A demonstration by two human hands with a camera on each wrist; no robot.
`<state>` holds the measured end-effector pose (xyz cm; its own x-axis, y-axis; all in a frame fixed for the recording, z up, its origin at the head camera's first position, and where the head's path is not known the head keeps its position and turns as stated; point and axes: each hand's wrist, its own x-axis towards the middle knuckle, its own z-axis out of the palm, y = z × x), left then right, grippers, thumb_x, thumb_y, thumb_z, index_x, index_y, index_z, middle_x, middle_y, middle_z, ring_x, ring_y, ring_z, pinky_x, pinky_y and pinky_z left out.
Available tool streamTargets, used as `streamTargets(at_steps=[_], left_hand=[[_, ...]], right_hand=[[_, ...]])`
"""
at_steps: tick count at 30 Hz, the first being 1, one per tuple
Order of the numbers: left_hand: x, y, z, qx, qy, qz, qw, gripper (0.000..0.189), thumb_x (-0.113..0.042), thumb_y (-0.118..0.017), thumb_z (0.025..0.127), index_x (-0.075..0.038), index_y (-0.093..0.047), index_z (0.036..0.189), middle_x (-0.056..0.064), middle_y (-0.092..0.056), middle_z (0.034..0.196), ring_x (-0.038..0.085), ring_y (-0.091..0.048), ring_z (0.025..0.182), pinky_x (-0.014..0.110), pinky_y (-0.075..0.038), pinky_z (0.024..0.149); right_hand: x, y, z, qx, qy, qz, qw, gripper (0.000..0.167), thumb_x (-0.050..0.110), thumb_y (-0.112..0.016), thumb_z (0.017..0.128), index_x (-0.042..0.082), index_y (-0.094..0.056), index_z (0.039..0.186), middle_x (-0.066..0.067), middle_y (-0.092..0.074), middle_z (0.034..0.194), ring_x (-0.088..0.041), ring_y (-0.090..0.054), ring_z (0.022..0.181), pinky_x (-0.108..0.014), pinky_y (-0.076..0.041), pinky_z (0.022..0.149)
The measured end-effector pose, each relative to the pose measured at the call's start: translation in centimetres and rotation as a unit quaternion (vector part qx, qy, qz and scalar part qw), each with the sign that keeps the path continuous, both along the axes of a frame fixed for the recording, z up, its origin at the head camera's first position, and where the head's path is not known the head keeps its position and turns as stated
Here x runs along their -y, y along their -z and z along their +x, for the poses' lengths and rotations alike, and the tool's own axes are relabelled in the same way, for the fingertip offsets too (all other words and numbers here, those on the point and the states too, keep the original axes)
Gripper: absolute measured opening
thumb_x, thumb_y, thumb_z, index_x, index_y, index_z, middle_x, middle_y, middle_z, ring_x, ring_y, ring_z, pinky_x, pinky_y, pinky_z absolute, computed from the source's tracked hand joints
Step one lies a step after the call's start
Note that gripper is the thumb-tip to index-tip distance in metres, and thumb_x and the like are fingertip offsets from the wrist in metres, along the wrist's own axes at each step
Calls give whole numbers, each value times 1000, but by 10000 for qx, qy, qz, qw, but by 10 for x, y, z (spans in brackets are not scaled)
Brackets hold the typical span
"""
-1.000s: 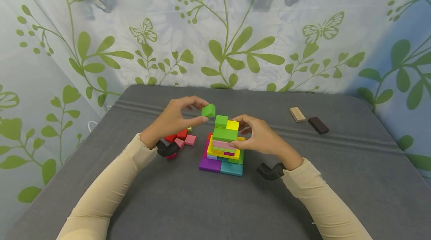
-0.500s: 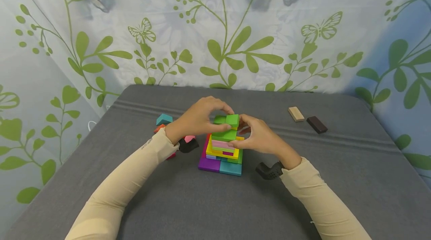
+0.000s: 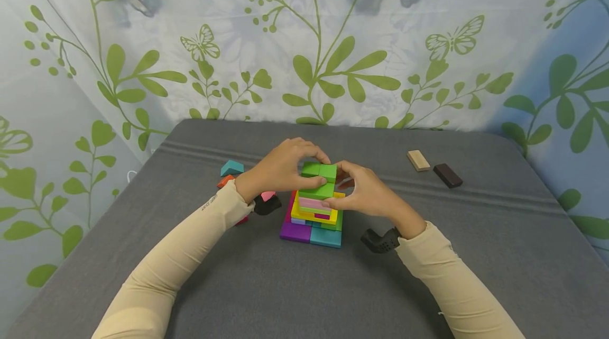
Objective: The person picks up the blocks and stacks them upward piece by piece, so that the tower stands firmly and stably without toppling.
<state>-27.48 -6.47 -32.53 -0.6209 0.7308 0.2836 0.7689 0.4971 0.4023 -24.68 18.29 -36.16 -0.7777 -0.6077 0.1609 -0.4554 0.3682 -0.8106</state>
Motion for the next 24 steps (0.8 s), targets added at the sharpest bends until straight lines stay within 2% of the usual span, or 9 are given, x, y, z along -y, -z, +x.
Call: streamTargets(at_steps=[3, 6, 10, 14, 19, 24], left_hand=[[3, 1, 0, 94, 38, 115, 9999, 35, -28, -81, 97, -10, -78, 127, 1, -77, 122, 20, -65, 108, 41, -46, 103], [11, 2, 1, 449, 11, 388, 9982, 42, -29, -80, 99, -9, -74, 135, 2, -75, 130, 19, -64, 117, 42, -45, 110], [31, 3, 2, 979, -129, 962, 9905, 42, -26, -76, 104, -8, -69, 140, 3, -71, 136, 19, -62, 124, 44, -46, 112], [56, 11, -3, 1231, -351, 1314, 9830, 35, -21, -69, 108, -6, -69, 139, 5, -72, 134, 23, -62, 123, 50, -47, 108], [83, 25, -11, 1479, -781, 1162, 9790, 31, -16, -68, 108, -3, -71, 136, 12, -72, 132, 32, -62, 123, 57, -47, 107], [97, 37, -16, 1790, -1383, 488, 9729, 35, -18, -67, 109, -2, -68, 140, 18, -69, 140, 34, -60, 127, 53, -48, 111]], right_hand=[[0, 1, 0, 0, -15, -11, 10000, 49, 8, -84, 92, -5, -61, 134, -12, -66, 126, -28, -66, 113, -53, -57, 103], [0, 1, 0, 24, -40, -37, 10000, 47, 8, -84, 92, -5, -62, 132, -11, -67, 123, -27, -67, 113, -55, -57, 102], [0, 0, -1, 33, -3, -29, 10000, 46, 8, -84, 92, -5, -62, 130, -11, -68, 121, -28, -67, 112, -54, -57, 102], [1, -1, -1, 52, 64, 24, 10000, 49, 9, -86, 91, -5, -62, 130, -11, -67, 121, -29, -67, 113, -55, -57, 103], [1, -2, 0, 94, 93, 76, 9999, 50, 9, -86, 90, -5, -61, 132, -11, -67, 121, -29, -66, 114, -58, -55, 103], [0, -1, 0, 96, 106, 104, 9998, 52, 10, -86, 90, -5, -61, 132, -11, -67, 121, -28, -66, 113, -52, -57, 103]])
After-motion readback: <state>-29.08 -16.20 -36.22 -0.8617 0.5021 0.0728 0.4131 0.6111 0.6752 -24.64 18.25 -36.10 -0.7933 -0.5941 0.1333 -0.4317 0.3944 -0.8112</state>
